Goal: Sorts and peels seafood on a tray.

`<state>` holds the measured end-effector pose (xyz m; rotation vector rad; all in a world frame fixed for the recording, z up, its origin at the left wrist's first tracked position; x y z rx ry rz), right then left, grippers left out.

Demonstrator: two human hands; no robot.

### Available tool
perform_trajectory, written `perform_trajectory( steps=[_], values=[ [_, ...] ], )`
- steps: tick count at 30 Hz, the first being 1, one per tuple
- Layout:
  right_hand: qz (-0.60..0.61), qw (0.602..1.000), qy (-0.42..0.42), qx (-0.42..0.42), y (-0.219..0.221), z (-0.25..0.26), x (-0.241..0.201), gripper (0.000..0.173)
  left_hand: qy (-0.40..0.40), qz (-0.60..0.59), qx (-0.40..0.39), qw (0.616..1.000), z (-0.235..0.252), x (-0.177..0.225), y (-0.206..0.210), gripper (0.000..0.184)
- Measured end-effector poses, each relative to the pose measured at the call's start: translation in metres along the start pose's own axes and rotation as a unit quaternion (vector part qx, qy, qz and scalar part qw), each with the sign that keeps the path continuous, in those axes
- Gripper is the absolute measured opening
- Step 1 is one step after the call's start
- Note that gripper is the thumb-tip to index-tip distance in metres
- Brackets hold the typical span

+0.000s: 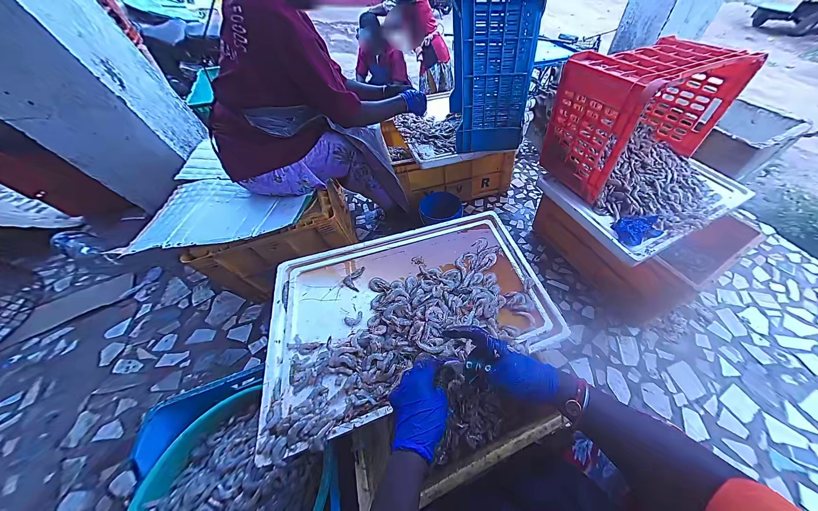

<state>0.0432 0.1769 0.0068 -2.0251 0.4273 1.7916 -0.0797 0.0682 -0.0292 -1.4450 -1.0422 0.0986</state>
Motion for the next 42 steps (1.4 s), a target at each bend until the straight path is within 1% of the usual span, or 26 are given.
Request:
perform_trajectory(
  steps=[1,2,3,4,6,8,11,13,14,15,17,18,20,21,22,24,25,27,29,30,31,33,35,36,39,42],
  values=[
    [0.007,1.0,0.011,-0.005,-0.004,-0.001,0.0,0.055,-0.014,-0.013,0.01,1.0,0.001,-0.007,-0.002,0.037],
    [-0.056,0.998,0.028,-0.015,-0.009,-0.001,0.004,0.054,-0.026,-0.06,0.02,0.998,0.002,-0.014,-0.002,0.035],
    [-0.17,0.984,0.047,-0.029,-0.014,-0.002,0.013,0.054,-0.033,-0.131,0.028,0.99,0.002,-0.019,-0.001,0.034],
    [-0.283,0.956,0.055,-0.043,-0.016,-0.002,0.023,0.056,-0.033,-0.219,0.034,0.975,0.001,-0.02,0.0,0.033],
    [-0.383,0.922,0.019,-0.045,-0.004,0.0,0.034,0.053,-0.023,-0.373,0.035,0.927,-0.004,-0.014,0.006,0.038],
    [-0.405,0.913,-0.041,-0.003,0.015,0.0,0.033,0.045,-0.048,-0.457,0.042,0.887,-0.012,-0.006,0.015,0.041],
    [-0.417,0.893,-0.14,0.095,0.037,0.001,0.032,0.037,-0.111,-0.529,0.1,0.835,-0.019,-0.006,0.022,0.037],
    [-0.383,0.904,-0.162,0.097,0.048,-0.002,0.031,0.032,-0.135,-0.571,0.145,0.796,-0.021,-0.013,0.019,0.033],
    [-0.382,0.907,-0.161,0.076,0.051,-0.002,0.03,0.03,-0.136,-0.591,0.17,0.777,-0.021,-0.02,0.014,0.034],
    [-0.404,0.902,-0.147,0.042,0.052,0.001,0.032,0.03,-0.139,-0.618,0.194,0.749,-0.019,-0.033,0.008,0.038],
    [-0.471,0.88,-0.059,-0.019,0.033,0.016,0.039,0.039,-0.175,-0.692,0.244,0.657,-0.016,-0.065,-0.012,0.047],
    [-0.486,0.874,-0.008,-0.007,0.014,0.025,0.043,0.044,-0.195,-0.715,0.275,0.613,-0.016,-0.082,-0.023,0.051],
    [-0.516,0.85,0.078,0.076,-0.024,0.042,0.049,0.04,-0.229,-0.759,0.319,0.518,-0.022,-0.105,-0.035,0.052],
    [-0.536,0.83,0.116,0.102,-0.038,0.05,0.051,0.037,-0.243,-0.768,0.328,0.494,-0.021,-0.112,-0.032,0.052],
    [-0.551,0.814,0.144,0.112,-0.044,0.056,0.054,0.036,-0.252,-0.76,0.321,0.506,-0.02,-0.111,-0.028,0.05],
    [-0.557,0.807,0.165,0.107,-0.042,0.064,0.064,0.036,-0.271,-0.69,0.287,0.607,-0.015,-0.095,-0.021,0.037],
    [-0.555,0.81,0.162,0.102,-0.037,0.065,0.067,0.035,-0.263,-0.652,0.266,0.659,-0.011,-0.086,-0.018,0.037],
    [-0.549,0.819,0.146,0.082,-0.029,0.063,0.069,0.034,-0.199,-0.574,0.224,0.762,-0.003,-0.063,-0.013,0.062],
    [-0.549,0.826,0.105,0.069,-0.023,0.061,0.062,0.032,-0.132,-0.427,0.204,0.871,0.002,-0.041,-0.015,0.084],
    [-0.542,0.834,0.085,0.069,-0.02,0.059,0.058,0.031,-0.112,-0.322,0.2,0.918,0.002,-0.033,-0.015,0.088],
    [-0.526,0.845,0.066,0.071,-0.017,0.055,0.052,0.03,-0.091,-0.219,0.196,0.951,0.001,-0.028,-0.013,0.085],
    [-0.448,0.89,0.052,0.069,-0.009,0.045,0.042,0.03,0.003,-0.077,0.224,0.971,-0.001,-0.016,-0.009,0.073],
    [-0.301,0.948,0.087,0.065,0.002,0.032,0.036,0.03,0.101,-0.033,0.258,0.96,-0.003,-0.004,-0.005,0.069],
    [-0.219,0.967,0.109,0.073,0.007,0.027,0.035,0.029,0.129,-0.028,0.274,0.953,-0.005,0.001,-0.004,0.065],
    [-0.059,0.981,0.161,0.095,0.016,0.02,0.036,0.027,0.158,0.008,0.321,0.934,-0.008,0.006,-0.003,0.052],
    [-0.058,0.981,0.152,0.11,0.017,0.016,0.034,0.027,0.159,0.055,0.332,0.928,-0.01,0.008,0.007,0.042]
  ],
)
Point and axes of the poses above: each hand's wrist, its own z-axis towards the middle knuckle, its own y-axis out of the palm, x = y × z, the point moved 5 cm from there along z, towards the middle knuckle, and after that the axes turned 10 degrees about x, right-handed, at the moved point
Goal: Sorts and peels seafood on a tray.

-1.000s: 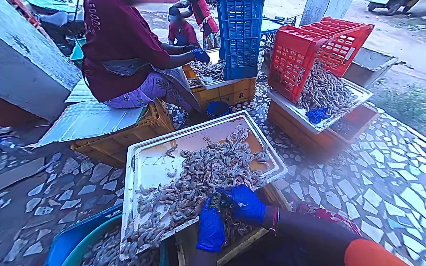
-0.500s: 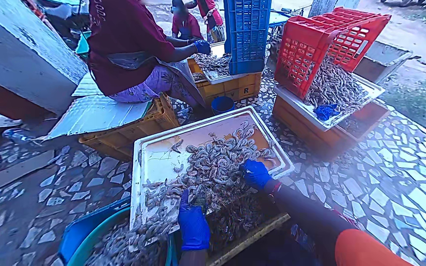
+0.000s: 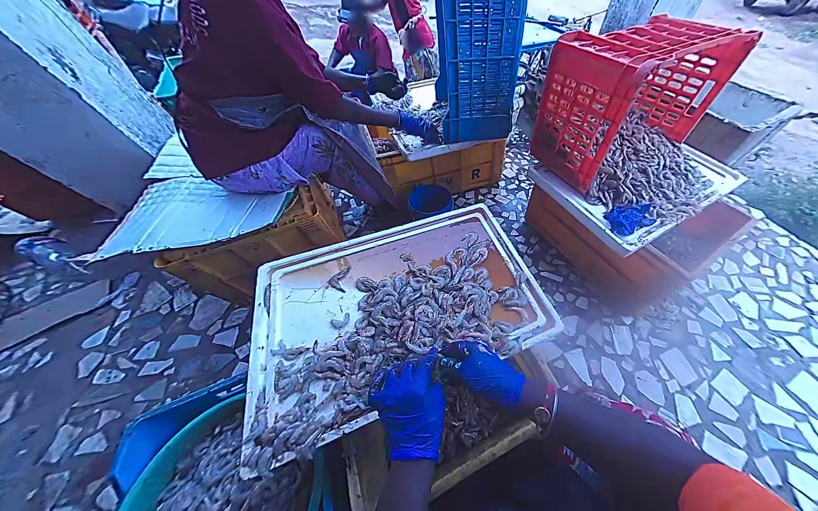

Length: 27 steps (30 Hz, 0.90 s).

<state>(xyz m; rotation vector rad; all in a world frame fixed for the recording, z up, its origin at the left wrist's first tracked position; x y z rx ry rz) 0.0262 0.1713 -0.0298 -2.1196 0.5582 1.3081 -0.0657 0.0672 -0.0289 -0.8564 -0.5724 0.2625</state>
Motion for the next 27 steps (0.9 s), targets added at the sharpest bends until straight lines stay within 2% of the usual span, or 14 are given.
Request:
perform_trajectory(
  steps=[5,7,8,9,11,13,14,15,17,19,21,24,25,27],
  values=[
    [-0.054,0.996,-0.074,0.009,-0.005,-0.006,-0.004,0.024,-0.018,0.017,-0.026,0.999,0.003,0.003,-0.001,0.03],
    [-0.044,0.995,-0.091,-0.018,-0.009,-0.008,-0.006,0.024,-0.093,-0.027,-0.078,0.992,0.004,-0.003,-0.003,0.027],
    [-0.032,0.995,-0.09,-0.033,-0.012,-0.007,-0.006,0.025,-0.157,-0.05,-0.136,0.977,0.006,-0.008,-0.003,0.026],
    [-0.015,0.995,-0.089,-0.042,-0.015,-0.004,-0.004,0.025,-0.209,-0.059,-0.183,0.959,0.007,-0.013,-0.002,0.027],
    [0.006,0.996,-0.08,-0.046,-0.021,-0.001,-0.003,0.024,-0.25,-0.028,-0.233,0.939,0.008,-0.026,0.0,0.03],
    [0.026,0.997,-0.066,-0.037,-0.023,0.0,-0.003,0.022,-0.236,0.017,-0.261,0.936,0.01,-0.038,-0.004,0.032],
    [0.031,0.997,-0.057,-0.033,-0.023,0.0,-0.002,0.021,-0.228,0.014,-0.277,0.933,0.011,-0.041,-0.005,0.037],
    [0.03,0.998,-0.05,-0.032,-0.023,0.001,-0.001,0.021,-0.223,-0.024,-0.289,0.931,0.011,-0.042,-0.005,0.053],
    [0.016,0.998,-0.05,-0.033,-0.018,0.001,0.0,0.02,-0.217,-0.171,-0.286,0.917,0.007,-0.037,-0.001,0.074],
    [-0.013,0.997,-0.076,-0.026,-0.014,0.001,-0.003,0.019,-0.223,-0.235,-0.274,0.906,0.004,-0.028,0.004,0.064],
    [-0.064,0.992,-0.106,-0.007,-0.016,0.0,-0.007,0.02,-0.23,-0.181,-0.272,0.917,0.004,-0.019,0.002,0.045],
    [-0.044,0.995,-0.085,0.016,-0.022,-0.002,-0.014,0.021,-0.224,-0.084,-0.282,0.929,0.008,-0.022,-0.006,0.043],
    [-0.036,0.997,-0.071,0.011,-0.024,-0.002,-0.014,0.02,-0.236,-0.079,-0.279,0.927,0.008,-0.026,-0.007,0.045],
    [-0.115,0.99,-0.073,-0.029,-0.026,0.0,-0.009,0.025,-0.28,-0.139,-0.25,0.916,0.007,-0.034,-0.007,0.038]
  ],
)
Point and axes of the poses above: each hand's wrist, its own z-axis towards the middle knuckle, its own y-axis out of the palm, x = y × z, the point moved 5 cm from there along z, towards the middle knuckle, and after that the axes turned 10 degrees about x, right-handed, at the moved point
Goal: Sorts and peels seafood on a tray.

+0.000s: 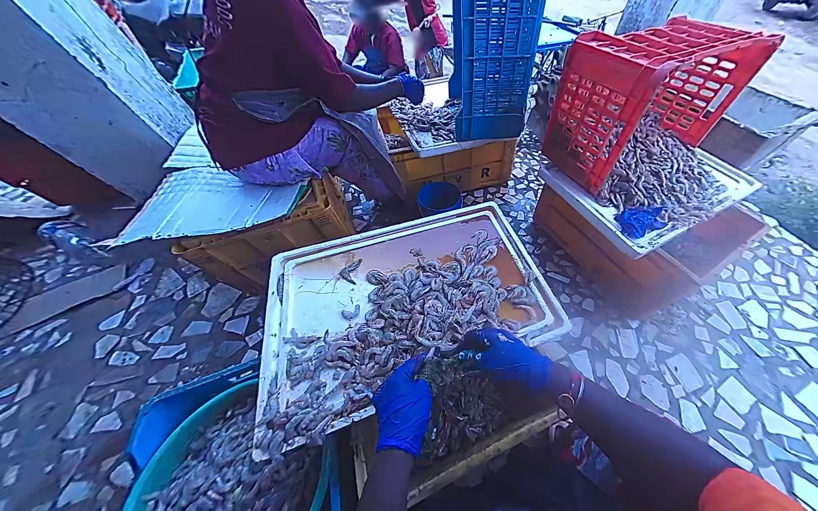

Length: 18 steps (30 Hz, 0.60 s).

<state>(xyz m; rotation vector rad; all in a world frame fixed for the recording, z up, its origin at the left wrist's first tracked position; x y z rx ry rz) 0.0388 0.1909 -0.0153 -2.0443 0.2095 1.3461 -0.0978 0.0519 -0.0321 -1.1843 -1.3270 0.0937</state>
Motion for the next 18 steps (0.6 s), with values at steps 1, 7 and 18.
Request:
perform_trajectory(
  steps=[1,7,18],
  values=[
    [-0.057,0.998,-0.009,-0.026,0.002,0.001,0.005,0.033,0.003,-0.071,0.006,0.997,0.0,0.0,0.001,0.035],
    [-0.107,0.987,-0.122,0.007,0.032,-0.003,-0.003,0.04,-0.017,-0.351,-0.006,0.936,-0.022,0.016,0.024,0.037],
    [-0.149,0.968,-0.2,-0.003,0.012,-0.01,-0.01,0.03,-0.036,-0.366,0.024,0.93,-0.014,-0.013,0.008,0.038]
  ],
)
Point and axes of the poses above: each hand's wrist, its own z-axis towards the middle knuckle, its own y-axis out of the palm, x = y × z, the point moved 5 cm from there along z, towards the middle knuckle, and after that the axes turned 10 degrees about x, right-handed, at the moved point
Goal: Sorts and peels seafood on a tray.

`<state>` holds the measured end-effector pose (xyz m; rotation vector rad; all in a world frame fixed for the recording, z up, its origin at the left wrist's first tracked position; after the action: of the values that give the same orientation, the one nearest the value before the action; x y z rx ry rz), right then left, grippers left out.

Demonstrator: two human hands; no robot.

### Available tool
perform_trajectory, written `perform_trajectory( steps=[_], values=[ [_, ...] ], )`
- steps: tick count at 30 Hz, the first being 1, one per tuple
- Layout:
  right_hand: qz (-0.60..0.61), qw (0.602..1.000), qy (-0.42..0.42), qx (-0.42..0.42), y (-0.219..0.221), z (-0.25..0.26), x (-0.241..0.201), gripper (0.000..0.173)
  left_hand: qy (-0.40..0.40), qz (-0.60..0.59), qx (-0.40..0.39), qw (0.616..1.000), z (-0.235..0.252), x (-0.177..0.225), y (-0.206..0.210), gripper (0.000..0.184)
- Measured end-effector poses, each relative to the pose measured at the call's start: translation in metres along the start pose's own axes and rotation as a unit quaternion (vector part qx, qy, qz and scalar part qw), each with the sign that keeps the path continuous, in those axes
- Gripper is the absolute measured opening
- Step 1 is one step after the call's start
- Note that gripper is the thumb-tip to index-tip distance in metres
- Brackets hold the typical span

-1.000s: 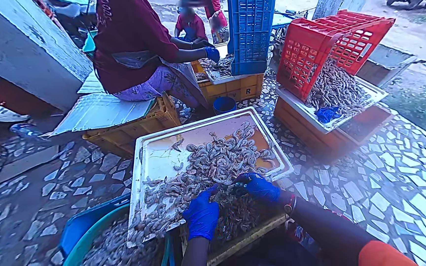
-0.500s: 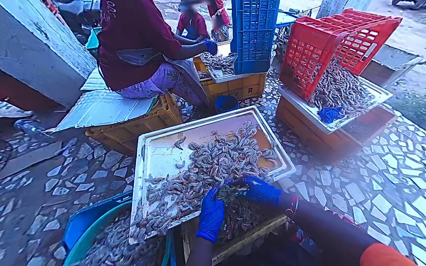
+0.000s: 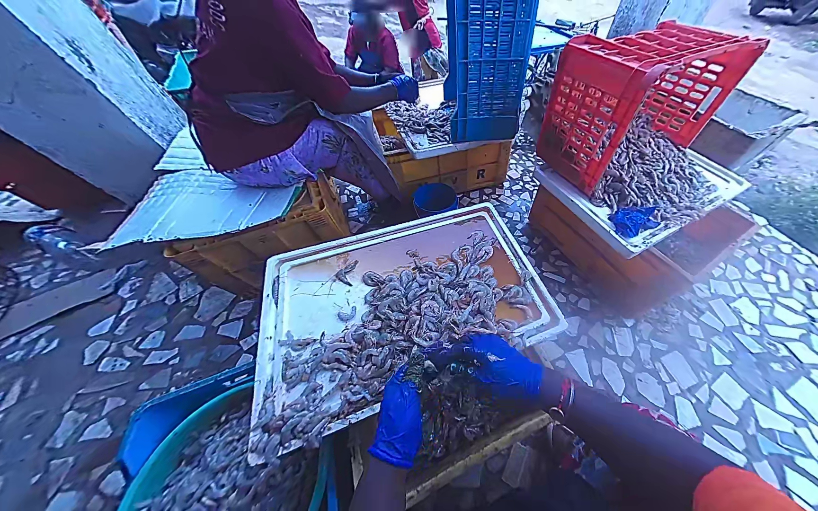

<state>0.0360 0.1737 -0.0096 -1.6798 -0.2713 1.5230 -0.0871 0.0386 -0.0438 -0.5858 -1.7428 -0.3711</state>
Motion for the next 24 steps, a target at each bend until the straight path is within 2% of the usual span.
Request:
perform_trajectory(
  steps=[1,2,6,9,13,15,16,18,21,22,24],
  values=[
    [-0.05,0.999,0.011,-0.001,0.003,0.003,0.006,0.033,0.006,0.015,-0.006,1.0,-0.001,0.0,-0.001,0.039],
    [-0.051,0.998,0.019,0.019,0.005,0.003,0.009,0.035,0.015,0.031,-0.011,0.999,-0.003,0.001,0.0,0.039],
    [0.078,0.989,0.019,0.122,0.014,0.0,-0.009,0.035,0.069,0.096,-0.031,0.993,-0.012,0.003,0.005,0.043],
    [0.101,0.983,0.05,0.148,0.02,-0.002,-0.016,0.037,0.042,0.025,-0.028,0.998,-0.014,-0.009,0.012,0.045],
    [0.251,0.943,0.185,0.119,0.015,-0.002,-0.019,0.02,-0.007,-0.031,0.016,0.999,-0.014,0.001,0.011,0.041],
    [0.253,0.942,0.21,0.067,0.003,-0.003,-0.019,0.02,-0.027,-0.049,0.006,0.998,-0.006,0.005,0.008,0.035],
    [0.221,0.957,0.182,0.048,-0.004,-0.002,-0.017,0.02,-0.037,-0.048,-0.018,0.998,-0.002,0.006,0.007,0.034],
    [0.096,0.991,0.083,0.033,-0.015,0.001,-0.006,0.03,-0.055,-0.027,-0.072,0.996,-0.001,0.008,0.007,0.045],
    [0.027,0.997,0.007,0.069,-0.017,0.002,-0.004,0.028,-0.015,0.094,-0.089,0.991,-0.006,0.008,0.008,0.068],
    [0.019,0.997,-0.024,0.064,-0.015,0.003,-0.012,0.028,0.006,0.109,-0.107,0.988,-0.007,0.008,0.009,0.073],
    [0.007,0.998,-0.06,0.036,-0.008,-0.001,-0.022,0.037,0.053,0.09,-0.143,0.984,-0.01,0.01,0.011,0.078]
  ],
)
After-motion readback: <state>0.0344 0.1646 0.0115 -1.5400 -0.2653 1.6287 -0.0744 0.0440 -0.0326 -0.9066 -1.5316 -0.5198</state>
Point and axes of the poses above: each hand's wrist, its own z-axis towards the middle knuckle, its own y-axis out of the palm, x = y × z, the point moved 5 cm from there along z, towards the middle knuckle, and after that the axes turned 10 degrees about x, right-handed, at the moved point
